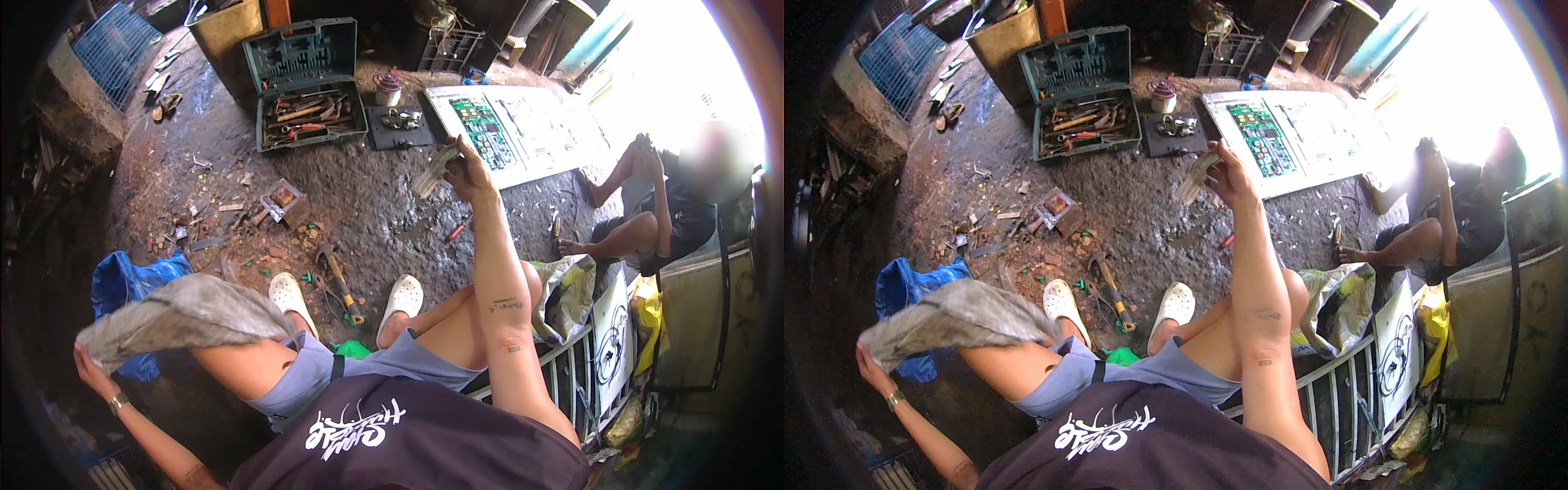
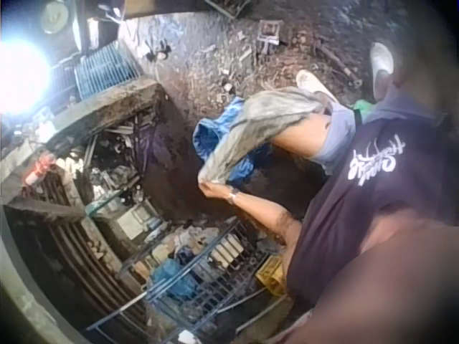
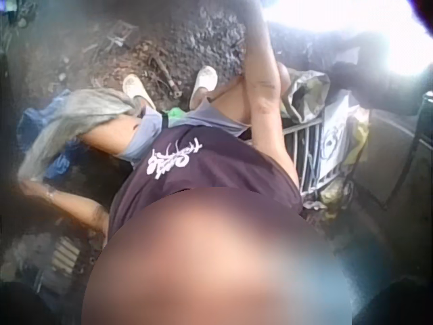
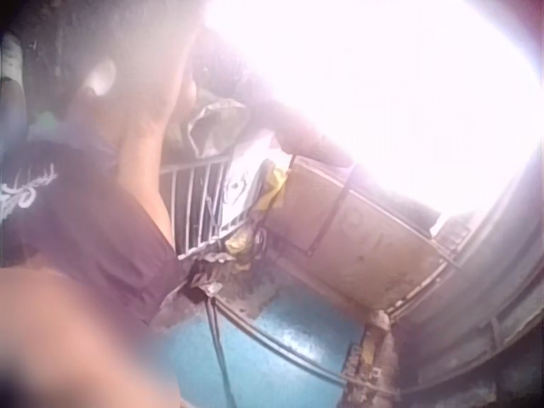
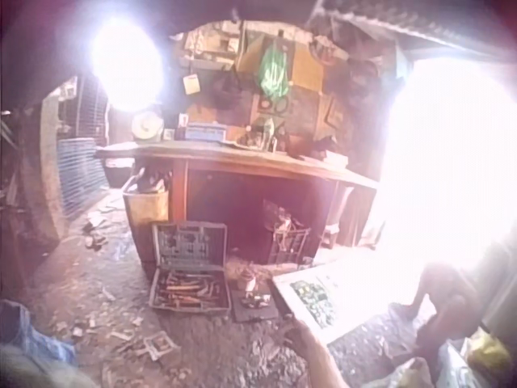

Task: The person sits on the floor and uses a hammer to strike a small metal component placed in a metal frame. The person then picks up a cloth and wipes the component before striking it again with the hammer.

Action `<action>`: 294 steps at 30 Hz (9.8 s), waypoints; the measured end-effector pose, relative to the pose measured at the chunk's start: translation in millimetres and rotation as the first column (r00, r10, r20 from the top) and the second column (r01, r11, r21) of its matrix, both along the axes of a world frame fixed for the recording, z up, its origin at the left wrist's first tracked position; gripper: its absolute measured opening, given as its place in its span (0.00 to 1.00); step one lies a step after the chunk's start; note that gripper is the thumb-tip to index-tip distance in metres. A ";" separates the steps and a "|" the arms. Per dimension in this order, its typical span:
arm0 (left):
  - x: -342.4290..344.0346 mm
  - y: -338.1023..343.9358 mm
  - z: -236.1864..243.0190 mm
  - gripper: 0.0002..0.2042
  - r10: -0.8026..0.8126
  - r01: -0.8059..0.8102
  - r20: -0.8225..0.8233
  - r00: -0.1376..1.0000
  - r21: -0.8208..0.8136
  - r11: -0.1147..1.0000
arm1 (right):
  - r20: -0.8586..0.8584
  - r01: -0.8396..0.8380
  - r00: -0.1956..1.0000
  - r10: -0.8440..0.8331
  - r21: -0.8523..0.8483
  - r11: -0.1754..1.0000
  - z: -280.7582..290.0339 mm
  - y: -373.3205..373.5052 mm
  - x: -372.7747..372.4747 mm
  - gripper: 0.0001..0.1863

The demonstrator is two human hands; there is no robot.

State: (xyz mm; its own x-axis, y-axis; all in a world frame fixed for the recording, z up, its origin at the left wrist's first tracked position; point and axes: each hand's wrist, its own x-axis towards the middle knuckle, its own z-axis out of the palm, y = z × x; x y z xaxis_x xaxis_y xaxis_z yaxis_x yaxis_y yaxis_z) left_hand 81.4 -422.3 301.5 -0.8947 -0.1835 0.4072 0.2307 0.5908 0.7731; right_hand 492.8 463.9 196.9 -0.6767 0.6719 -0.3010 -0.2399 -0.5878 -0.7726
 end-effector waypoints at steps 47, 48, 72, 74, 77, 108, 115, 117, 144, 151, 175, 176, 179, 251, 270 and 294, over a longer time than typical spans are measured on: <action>257.6 559.7 37.9 0.33 -0.990 0.695 0.118 -0.074 0.718 0.034 | 0.219 -0.218 0.971 0.098 0.637 0.740 150.8 -110.6 -54.7 0.20; 257.1 557.9 33.7 0.34 -0.991 0.730 0.122 -0.060 0.682 0.040 | 0.240 -0.205 0.969 0.065 0.621 0.757 138.8 -111.2 -57.6 0.19; 202.2 523.7 40.4 0.21 -0.978 0.091 -0.097 -0.185 0.989 -0.115 | 0.357 -0.455 0.887 0.292 0.571 0.684 105.8 -168.4 -48.7 0.15; 207.2 522.4 41.0 0.22 -0.949 0.075 -0.109 -0.295 0.988 -0.136 | 0.348 -0.413 0.906 0.242 0.600 0.685 102.5 -164.0 -50.8 0.14; 218.4 518.8 42.6 0.20 -0.945 0.237 0.032 -0.325 0.970 -0.049 | 0.303 -0.381 0.921 0.243 0.581 0.719 98.2 -159.4 -50.9 0.12; 210.8 530.0 38.4 0.11 -0.999 0.433 0.044 -0.028 0.901 0.028 | 0.557 -0.511 0.830 -0.017 0.772 0.377 111.0 -141.8 -26.4 0.12; 206.7 534.1 30.6 0.15 -0.971 0.830 0.172 0.168 0.506 0.233 | 0.470 -0.495 0.868 0.157 0.803 0.333 128.7 -228.4 -11.8 0.11; 213.6 535.4 26.7 0.16 -0.964 0.879 0.157 0.213 0.401 0.259 | 0.463 -0.453 0.881 0.098 0.767 0.454 145.7 -232.1 1.0 0.12; 227.6 521.8 33.5 0.24 -0.980 0.846 0.164 0.110 0.503 0.179 | 0.424 -0.441 0.881 0.208 0.583 0.682 127.5 -242.7 -16.5 0.17; 231.4 519.8 31.4 0.21 -0.963 0.918 0.210 0.171 0.320 0.233 | 0.314 -0.333 0.933 -0.174 0.938 -0.095 147.4 -248.9 -5.6 0.09; 244.8 528.1 24.0 0.34 -0.996 0.222 0.029 0.084 0.974 0.047 | 0.294 -0.332 0.941 -0.170 0.900 -0.282 142.9 -250.8 -11.8 0.10; 245.0 528.3 23.6 0.34 -0.994 0.271 0.026 0.109 0.961 0.055 | 0.302 -0.337 0.940 -0.160 0.898 -0.284 148.9 -250.4 -11.8 0.11; 243.5 525.9 23.6 0.34 -0.985 0.450 0.052 0.162 0.885 0.121 | 0.266 -0.299 0.951 -0.158 0.922 -0.247 170.2 -245.4 -8.9 0.12; 261.2 506.6 7.6 0.08 -0.976 0.532 0.199 0.086 0.820 0.214 | -0.110 -0.097 0.976 0.186 0.544 0.834 135.0 -212.7 13.5 0.12; 266.7 514.7 2.5 0.11 -0.962 0.513 0.272 -0.006 0.827 0.230 | -0.026 -0.039 0.994 0.109 0.834 0.551 150.1 -217.7 3.9 0.16; 272.1 518.0 11.7 0.10 -0.930 0.557 0.151 0.335 0.765 0.325 | 0.011 -0.124 0.946 0.323 0.935 0.333 148.0 -262.6 19.0 0.09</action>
